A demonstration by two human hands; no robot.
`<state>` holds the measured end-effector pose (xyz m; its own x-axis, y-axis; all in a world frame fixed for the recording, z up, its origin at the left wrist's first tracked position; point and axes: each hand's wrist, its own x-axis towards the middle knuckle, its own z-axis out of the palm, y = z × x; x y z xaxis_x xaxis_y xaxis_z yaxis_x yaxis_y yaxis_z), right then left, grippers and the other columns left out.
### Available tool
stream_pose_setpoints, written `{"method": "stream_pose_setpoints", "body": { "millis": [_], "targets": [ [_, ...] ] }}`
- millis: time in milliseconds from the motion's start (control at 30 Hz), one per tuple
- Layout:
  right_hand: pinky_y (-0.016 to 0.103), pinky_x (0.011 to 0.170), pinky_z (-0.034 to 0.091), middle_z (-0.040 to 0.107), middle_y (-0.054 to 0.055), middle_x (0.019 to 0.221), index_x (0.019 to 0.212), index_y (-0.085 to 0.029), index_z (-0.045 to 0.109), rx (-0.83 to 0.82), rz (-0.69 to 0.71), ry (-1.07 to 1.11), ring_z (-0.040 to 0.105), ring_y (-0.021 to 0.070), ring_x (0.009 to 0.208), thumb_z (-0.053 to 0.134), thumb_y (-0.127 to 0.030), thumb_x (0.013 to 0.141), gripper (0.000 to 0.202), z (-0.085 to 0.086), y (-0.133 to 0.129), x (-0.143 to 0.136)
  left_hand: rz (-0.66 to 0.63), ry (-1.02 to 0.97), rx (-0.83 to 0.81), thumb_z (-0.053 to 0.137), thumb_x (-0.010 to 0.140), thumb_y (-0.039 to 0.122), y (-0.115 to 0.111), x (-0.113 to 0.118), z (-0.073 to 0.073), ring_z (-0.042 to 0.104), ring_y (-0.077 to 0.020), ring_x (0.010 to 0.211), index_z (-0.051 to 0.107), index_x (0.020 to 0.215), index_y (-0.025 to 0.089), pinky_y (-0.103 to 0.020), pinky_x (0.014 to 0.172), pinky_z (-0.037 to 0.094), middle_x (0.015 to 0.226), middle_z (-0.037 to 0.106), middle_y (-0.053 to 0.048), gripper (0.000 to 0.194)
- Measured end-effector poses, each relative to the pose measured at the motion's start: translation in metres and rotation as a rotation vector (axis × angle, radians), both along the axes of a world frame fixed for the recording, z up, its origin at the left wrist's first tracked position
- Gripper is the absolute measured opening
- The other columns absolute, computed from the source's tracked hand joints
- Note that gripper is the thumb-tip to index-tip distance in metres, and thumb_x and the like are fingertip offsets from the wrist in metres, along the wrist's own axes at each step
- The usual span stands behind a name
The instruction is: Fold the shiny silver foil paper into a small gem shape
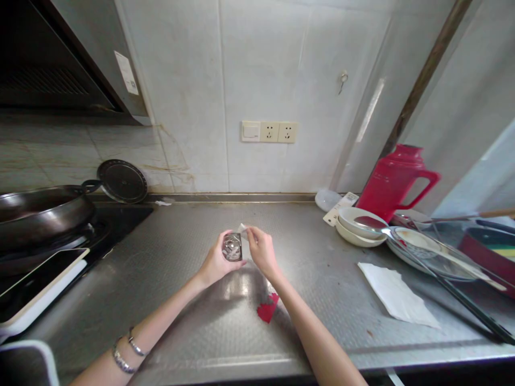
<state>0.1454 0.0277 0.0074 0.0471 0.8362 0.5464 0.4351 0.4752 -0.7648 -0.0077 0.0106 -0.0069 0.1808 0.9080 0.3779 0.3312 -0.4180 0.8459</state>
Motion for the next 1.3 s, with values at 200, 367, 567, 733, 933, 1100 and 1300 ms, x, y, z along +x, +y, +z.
{"method": "stream_pose_setpoints", "body": {
  "millis": [200,367,567,733,933,1100,1300],
  "targets": [
    [0.027,0.069,0.047,0.066,0.007,0.084,0.085,-0.020,0.070,0.138,0.124,0.037,0.061,0.0178,0.079,0.050,-0.031,0.089,0.023,0.002,0.002,0.000,0.082,0.048,-0.018,0.084,0.052,0.030,0.000,0.000,0.002,0.063,-0.0241,0.094,0.044,0.119,0.016,-0.037,0.084,0.049,0.107,0.065,-0.010,0.079],
    [0.027,0.069,0.046,0.063,0.005,0.081,0.084,-0.021,0.068,0.190,0.181,0.012,0.059,0.0163,0.077,0.049,-0.025,0.091,0.021,0.001,-0.001,-0.001,0.104,0.051,-0.018,0.082,0.053,0.034,0.004,-0.002,0.000,0.064,-0.0226,0.088,0.050,0.113,0.018,-0.034,0.079,0.049,0.096,0.067,-0.006,0.069],
    [0.027,0.068,0.044,0.063,0.005,0.080,0.081,-0.020,0.066,0.192,0.276,-0.049,0.058,0.0164,0.076,0.050,-0.026,0.090,0.020,0.006,-0.006,0.000,0.157,0.024,-0.035,0.081,0.054,0.033,0.013,-0.007,-0.005,0.063,-0.0190,0.079,0.050,0.109,0.017,-0.029,0.070,0.048,0.094,0.066,-0.005,0.066],
    [0.026,0.063,0.044,0.063,0.005,0.079,0.078,-0.019,0.065,0.208,0.151,0.018,0.057,0.0158,0.072,0.049,-0.028,0.090,0.022,0.013,-0.005,0.003,0.139,0.010,-0.038,0.081,0.053,0.031,0.016,-0.009,-0.005,0.062,-0.0187,0.083,0.048,0.113,0.018,-0.030,0.074,0.048,0.100,0.065,-0.006,0.070],
    [0.031,0.080,0.050,0.071,0.007,0.094,0.095,-0.021,0.067,0.201,0.085,-0.055,0.065,0.0192,0.089,0.043,-0.024,0.092,0.024,0.010,-0.006,0.001,0.054,0.089,0.002,0.081,0.052,0.025,0.007,-0.004,-0.006,0.060,-0.0179,0.081,0.048,0.117,0.018,-0.031,0.073,0.047,0.103,0.063,-0.006,0.074],
    [0.030,0.081,0.052,0.072,0.006,0.098,0.104,-0.023,0.065,0.224,0.277,-0.230,0.067,0.0174,0.092,0.041,-0.017,0.092,0.028,0.004,-0.011,-0.003,0.027,0.129,0.002,0.080,0.053,0.026,0.007,-0.003,-0.013,0.061,-0.0187,0.076,0.051,0.109,0.017,-0.030,0.067,0.047,0.090,0.065,-0.003,0.063],
    [0.034,0.087,0.053,0.069,0.012,0.109,0.108,-0.019,0.063,0.428,0.320,-0.348,0.065,0.0193,0.103,0.041,-0.011,0.090,0.030,0.006,-0.016,-0.006,0.020,0.076,0.035,0.077,0.054,0.023,0.008,-0.003,-0.009,0.062,-0.0240,0.097,0.049,0.115,0.018,-0.034,0.082,0.049,0.109,0.065,-0.008,0.068]
  ]
}}
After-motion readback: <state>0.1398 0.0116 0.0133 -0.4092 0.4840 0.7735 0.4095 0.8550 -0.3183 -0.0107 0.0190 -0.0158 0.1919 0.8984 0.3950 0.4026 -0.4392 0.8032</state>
